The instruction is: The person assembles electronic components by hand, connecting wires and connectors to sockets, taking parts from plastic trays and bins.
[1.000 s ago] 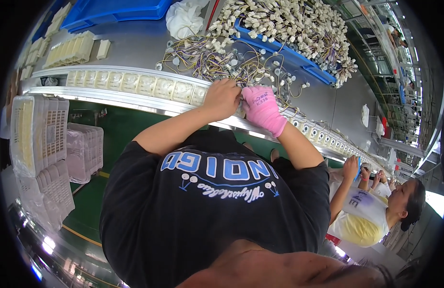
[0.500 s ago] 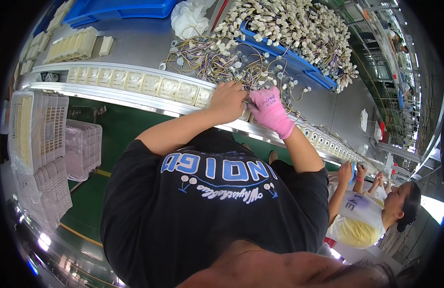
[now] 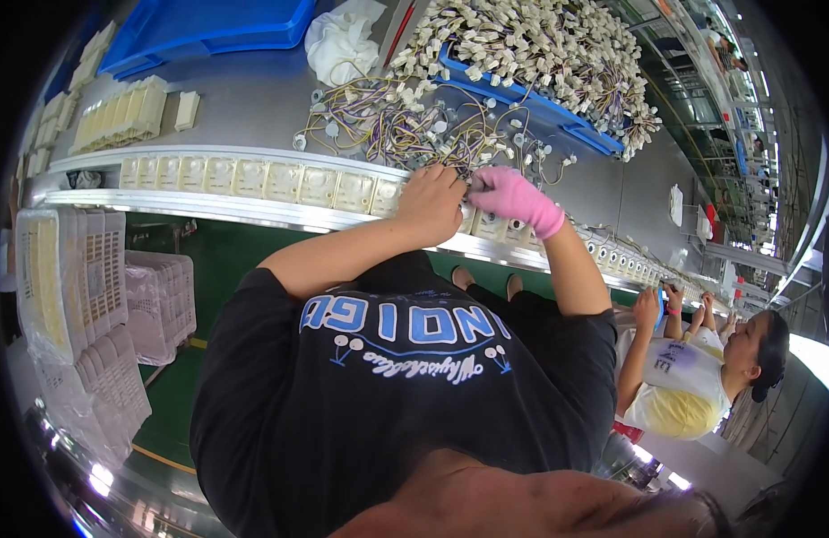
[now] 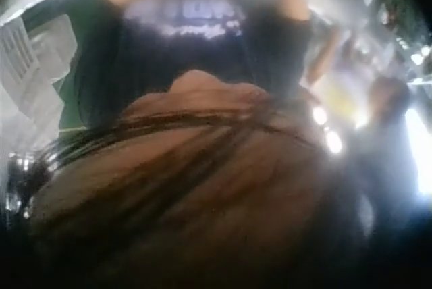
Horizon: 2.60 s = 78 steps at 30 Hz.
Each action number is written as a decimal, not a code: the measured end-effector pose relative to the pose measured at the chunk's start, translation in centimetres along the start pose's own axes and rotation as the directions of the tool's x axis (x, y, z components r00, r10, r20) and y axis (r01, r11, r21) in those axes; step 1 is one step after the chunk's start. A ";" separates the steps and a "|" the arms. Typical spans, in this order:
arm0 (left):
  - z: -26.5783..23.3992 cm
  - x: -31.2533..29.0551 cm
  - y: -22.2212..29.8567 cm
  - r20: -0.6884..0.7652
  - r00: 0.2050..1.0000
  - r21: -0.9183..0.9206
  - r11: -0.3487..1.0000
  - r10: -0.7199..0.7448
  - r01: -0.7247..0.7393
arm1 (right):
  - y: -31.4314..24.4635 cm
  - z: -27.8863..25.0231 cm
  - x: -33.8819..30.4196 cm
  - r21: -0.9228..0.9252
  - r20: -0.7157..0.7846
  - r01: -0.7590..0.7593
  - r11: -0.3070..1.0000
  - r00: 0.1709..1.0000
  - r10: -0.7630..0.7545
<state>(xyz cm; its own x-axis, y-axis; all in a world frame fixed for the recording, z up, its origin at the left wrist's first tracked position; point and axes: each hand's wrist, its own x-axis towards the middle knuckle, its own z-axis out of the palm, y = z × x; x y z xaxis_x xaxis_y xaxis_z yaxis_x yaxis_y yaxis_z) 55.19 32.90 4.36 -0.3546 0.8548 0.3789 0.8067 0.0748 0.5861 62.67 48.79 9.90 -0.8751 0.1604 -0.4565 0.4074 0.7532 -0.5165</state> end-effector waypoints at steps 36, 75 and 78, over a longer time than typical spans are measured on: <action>-3.0 7.1 -1.9 -0.174 0.957 -0.772 0.636 -0.233 0.015 | -5.1 -0.7 4.5 0.559 -0.550 0.472 0.681 0.826 -0.122; -6.4 2.6 -4.6 0.261 0.931 -0.263 0.909 -0.255 0.322 | -5.6 4.1 -0.6 0.402 -0.508 0.354 0.844 0.854 -0.116; -5.4 1.7 -5.1 0.304 0.942 -0.278 0.932 -0.145 0.233 | -5.2 4.4 -1.2 0.195 -0.530 0.360 0.913 0.822 -0.211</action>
<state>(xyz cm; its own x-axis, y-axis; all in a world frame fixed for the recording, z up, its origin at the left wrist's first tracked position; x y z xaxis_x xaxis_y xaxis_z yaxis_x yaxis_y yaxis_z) 47.94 31.23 5.94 -0.3073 0.9501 0.0538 0.5377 0.1267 0.8336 62.74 41.89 9.90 -0.9432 0.3109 0.1174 0.1079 0.6206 -0.7766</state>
